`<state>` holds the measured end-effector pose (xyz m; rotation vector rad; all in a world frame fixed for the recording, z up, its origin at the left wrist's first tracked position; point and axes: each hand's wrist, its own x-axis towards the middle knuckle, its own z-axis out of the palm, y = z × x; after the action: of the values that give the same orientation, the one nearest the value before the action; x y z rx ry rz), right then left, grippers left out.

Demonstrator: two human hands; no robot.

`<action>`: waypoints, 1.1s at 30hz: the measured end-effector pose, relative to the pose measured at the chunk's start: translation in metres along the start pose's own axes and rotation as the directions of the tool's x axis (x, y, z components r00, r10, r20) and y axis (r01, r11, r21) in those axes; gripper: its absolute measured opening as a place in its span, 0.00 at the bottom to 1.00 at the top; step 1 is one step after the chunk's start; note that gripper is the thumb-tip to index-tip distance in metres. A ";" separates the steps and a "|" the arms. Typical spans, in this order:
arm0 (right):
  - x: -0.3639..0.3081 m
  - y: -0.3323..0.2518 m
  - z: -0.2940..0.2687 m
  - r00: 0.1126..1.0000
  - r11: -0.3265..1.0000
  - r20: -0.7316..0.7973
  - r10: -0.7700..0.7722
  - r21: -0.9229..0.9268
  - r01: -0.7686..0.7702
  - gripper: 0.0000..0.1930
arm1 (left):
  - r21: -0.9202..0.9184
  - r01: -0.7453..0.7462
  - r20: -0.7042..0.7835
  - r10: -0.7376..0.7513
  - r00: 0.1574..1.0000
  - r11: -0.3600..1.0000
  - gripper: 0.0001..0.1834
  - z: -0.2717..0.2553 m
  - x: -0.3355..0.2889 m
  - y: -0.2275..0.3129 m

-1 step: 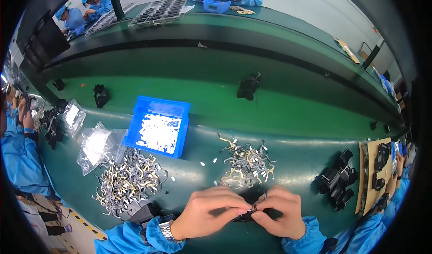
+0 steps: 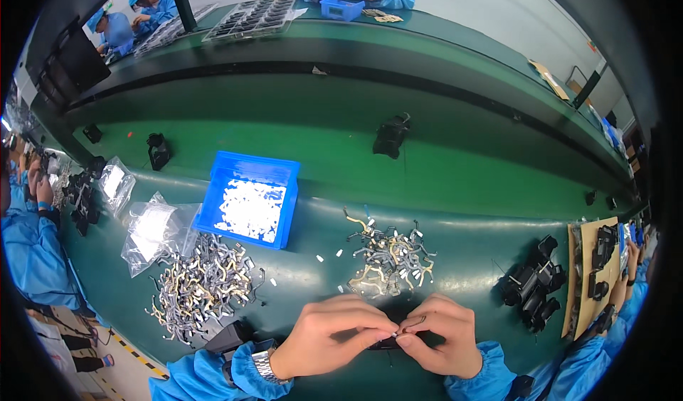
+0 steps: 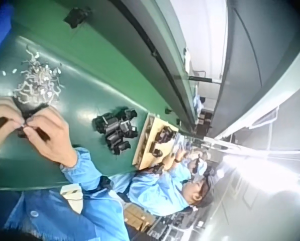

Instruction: Assembling small plastic and metal components at a factory workbench.

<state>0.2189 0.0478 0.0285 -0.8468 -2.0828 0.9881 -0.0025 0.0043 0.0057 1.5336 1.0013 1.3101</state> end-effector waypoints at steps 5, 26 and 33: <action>-0.007 0.004 0.003 0.998 1.000 -0.055 0.015 -0.003 -0.016 0.06 | 0.208 -0.107 -0.079 0.125 0.989 0.972 0.08 0.006 -0.002 0.001; 0.000 -0.005 0.010 0.970 0.910 -0.084 -0.227 -0.373 0.181 0.09 | 0.578 -0.210 -0.034 0.280 0.959 0.789 0.09 0.000 0.000 0.008; -0.009 -0.002 0.003 0.975 0.925 -0.136 -0.174 -0.361 0.115 0.06 | 0.871 0.279 -0.431 0.357 0.829 0.403 0.10 -0.077 0.029 0.032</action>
<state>0.2214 0.0386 0.0257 -0.8997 -2.1721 0.4528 -0.0734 0.0301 0.0506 1.9677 2.4386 1.3124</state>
